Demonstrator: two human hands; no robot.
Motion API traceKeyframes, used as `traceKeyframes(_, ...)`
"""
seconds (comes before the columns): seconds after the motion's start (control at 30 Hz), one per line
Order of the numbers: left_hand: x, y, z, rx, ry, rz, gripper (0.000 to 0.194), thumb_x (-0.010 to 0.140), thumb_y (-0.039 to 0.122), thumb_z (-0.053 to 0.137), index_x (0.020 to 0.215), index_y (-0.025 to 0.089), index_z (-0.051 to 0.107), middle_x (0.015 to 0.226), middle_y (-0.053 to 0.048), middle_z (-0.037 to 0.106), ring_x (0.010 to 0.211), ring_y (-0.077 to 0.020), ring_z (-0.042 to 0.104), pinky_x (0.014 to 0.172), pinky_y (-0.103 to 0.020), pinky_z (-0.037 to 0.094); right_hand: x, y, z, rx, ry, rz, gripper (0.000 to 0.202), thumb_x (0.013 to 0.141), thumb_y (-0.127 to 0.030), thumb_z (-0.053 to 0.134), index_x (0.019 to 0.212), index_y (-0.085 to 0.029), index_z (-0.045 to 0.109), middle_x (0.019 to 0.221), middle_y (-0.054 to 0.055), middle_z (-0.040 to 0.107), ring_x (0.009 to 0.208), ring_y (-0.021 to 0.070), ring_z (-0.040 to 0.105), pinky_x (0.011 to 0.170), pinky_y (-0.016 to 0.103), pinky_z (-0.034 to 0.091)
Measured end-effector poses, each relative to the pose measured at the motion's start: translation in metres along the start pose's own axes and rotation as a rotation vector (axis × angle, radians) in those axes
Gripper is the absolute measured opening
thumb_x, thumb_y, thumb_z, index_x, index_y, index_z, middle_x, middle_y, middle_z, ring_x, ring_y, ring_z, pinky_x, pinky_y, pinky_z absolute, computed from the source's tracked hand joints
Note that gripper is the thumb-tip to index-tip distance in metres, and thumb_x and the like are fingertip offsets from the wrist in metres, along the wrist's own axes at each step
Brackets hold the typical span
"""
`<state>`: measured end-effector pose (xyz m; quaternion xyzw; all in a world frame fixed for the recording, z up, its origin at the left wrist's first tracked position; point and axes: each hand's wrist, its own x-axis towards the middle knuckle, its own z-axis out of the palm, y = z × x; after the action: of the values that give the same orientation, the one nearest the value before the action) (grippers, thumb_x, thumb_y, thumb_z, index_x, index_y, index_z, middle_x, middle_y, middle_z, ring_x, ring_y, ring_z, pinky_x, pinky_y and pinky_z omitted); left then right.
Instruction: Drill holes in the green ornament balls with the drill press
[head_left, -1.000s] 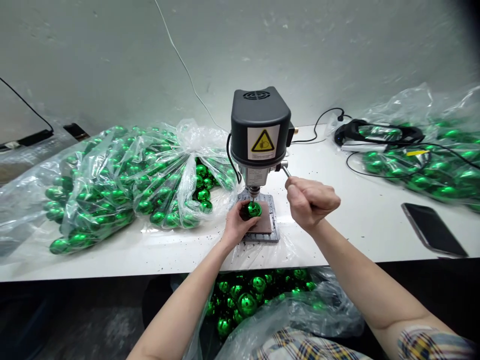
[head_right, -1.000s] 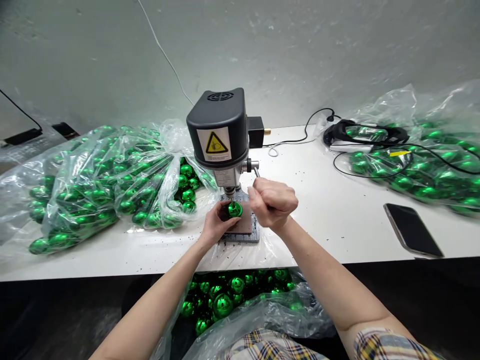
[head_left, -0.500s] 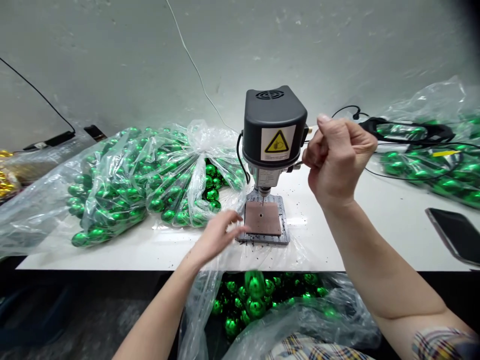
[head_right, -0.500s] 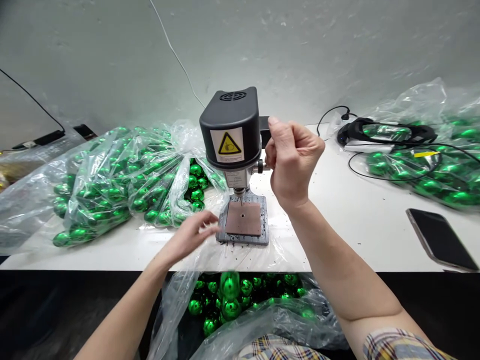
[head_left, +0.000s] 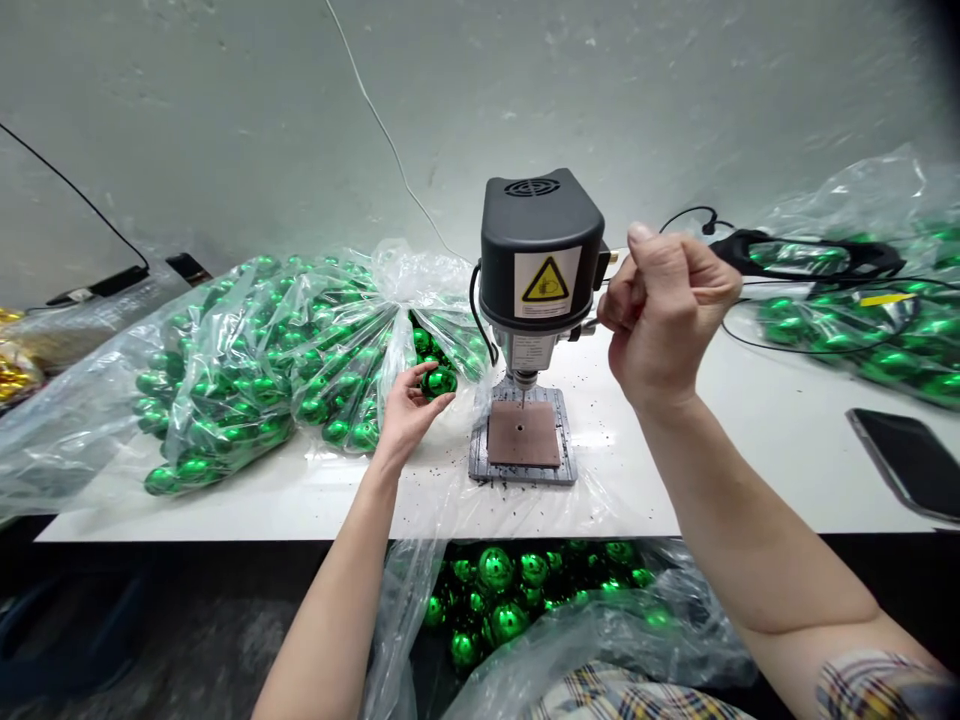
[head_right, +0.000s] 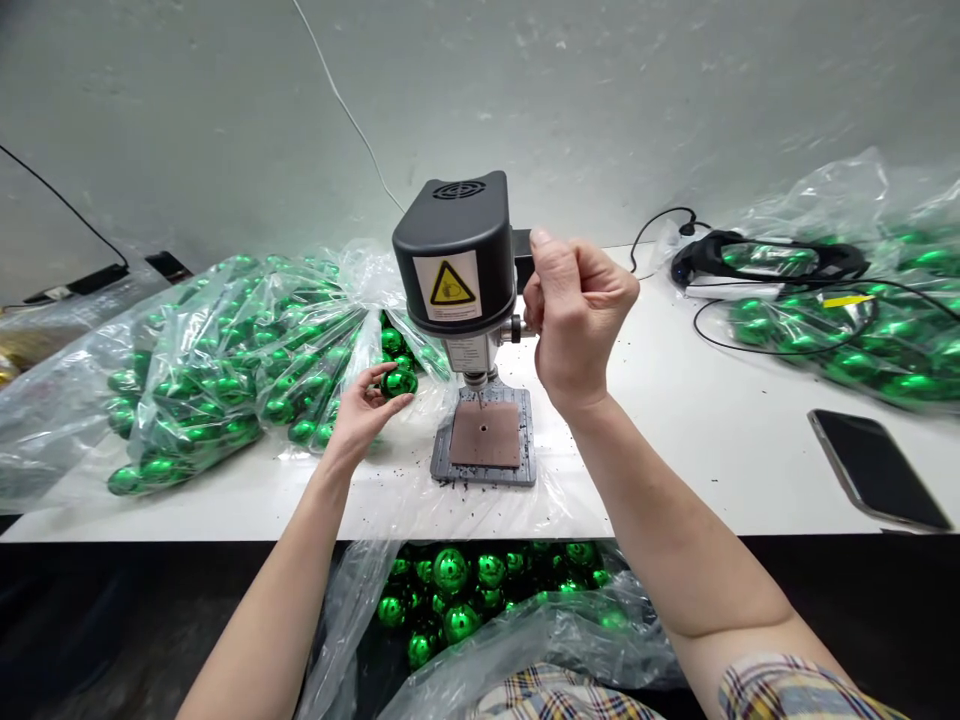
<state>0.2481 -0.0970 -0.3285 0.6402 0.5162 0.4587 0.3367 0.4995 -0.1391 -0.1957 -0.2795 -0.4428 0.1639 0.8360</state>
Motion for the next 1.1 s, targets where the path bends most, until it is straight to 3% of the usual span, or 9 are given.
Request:
traceKeyframes(0.13,-0.015,0.016,0.010,-0.316,0.081,-0.011,0.068,0.069,0.042,0.084,0.128,0.021,0.057,0.109,-0.007,0.070,0.094,-0.0182,0.068,0.080,-0.031,0.057,0.000,0.002,0.000,0.001,-0.004,-0.002,0.048,0.085,-0.025,0.066,0.048,-0.022,0.035,0.041,-0.006,0.035,0.034,0.0066,0.028,0.034,0.029,0.019)
traceKeyframes(0.3,-0.037,0.013,0.040,-0.447,-0.193,-0.231,0.066,0.075,0.046,0.078,0.130,0.018,0.056,0.115,-0.012,0.070,0.092,-0.0208,0.069,0.070,-0.030,0.055,0.000,0.005,-0.002,-0.014,-0.025,-0.017,0.051,0.087,-0.033,0.068,0.050,-0.023,0.033,0.041,-0.006,0.032,0.035,0.0068,0.028,0.033,0.029,0.018)
traceKeyframes(0.37,-0.043,0.005,0.053,-0.413,-0.210,-0.266,0.066,0.072,0.046,0.080,0.126,0.017,0.056,0.110,-0.012,0.071,0.091,-0.0206,0.068,0.070,-0.030,0.054,0.000,0.006,-0.002,-0.054,-0.027,-0.014,0.053,0.088,-0.040,0.067,0.051,-0.023,0.032,0.042,-0.006,0.031,0.036,0.0075,0.028,0.034,0.030,0.019)
traceKeyframes(0.5,-0.045,-0.005,0.066,-0.167,-0.188,-0.134,0.052,0.070,0.036,0.082,0.114,0.016,0.063,0.100,-0.007,0.069,0.085,-0.0169,0.064,0.073,-0.029,0.052,-0.001,0.006,-0.003,-0.087,-0.040,-0.041,0.054,0.089,-0.046,0.065,0.053,-0.023,0.031,0.043,-0.005,0.032,0.036,0.0082,0.029,0.036,0.031,0.021)
traceKeyframes(0.67,-0.042,-0.002,0.069,0.078,-0.267,0.063,0.052,0.075,0.029,0.075,0.124,0.019,0.065,0.103,-0.006,0.060,0.080,-0.0152,0.059,0.070,-0.028,0.050,-0.001,0.004,-0.002,-0.005,-0.026,-0.026,0.050,0.088,-0.029,0.066,0.051,-0.023,0.034,0.041,-0.007,0.033,0.035,0.0068,0.029,0.035,0.030,0.018)
traceKeyframes(0.77,-0.041,-0.001,0.075,0.102,-0.277,0.068,0.061,0.072,0.024,0.076,0.130,0.018,0.058,0.106,-0.006,0.061,0.082,-0.0166,0.060,0.073,-0.030,0.050,-0.001,0.002,-0.001,0.011,-0.018,-0.013,0.048,0.088,-0.027,0.064,0.051,-0.022,0.033,0.042,-0.007,0.035,0.034,0.0060,0.030,0.035,0.028,0.019)
traceKeyframes(0.93,-0.039,-0.007,0.089,0.107,-0.226,0.090,0.044,0.069,0.023,0.079,0.109,0.018,0.062,0.102,-0.006,0.064,0.092,-0.0205,0.062,0.080,-0.033,0.051,-0.001,0.003,-0.002,-0.046,-0.033,-0.019,0.050,0.089,-0.032,0.064,0.052,-0.022,0.032,0.042,-0.007,0.034,0.036,0.0054,0.030,0.035,0.026,0.021)
traceKeyframes(1.1,-0.040,-0.010,0.100,0.065,-0.188,0.122,0.045,0.073,0.026,0.079,0.115,0.020,0.064,0.103,-0.005,0.058,0.095,-0.0205,0.062,0.083,-0.033,0.052,-0.001,0.004,-0.002,-0.034,-0.034,-0.031,0.049,0.090,-0.027,0.062,0.052,-0.022,0.033,0.042,-0.007,0.035,0.036,0.0052,0.030,0.036,0.026,0.021)
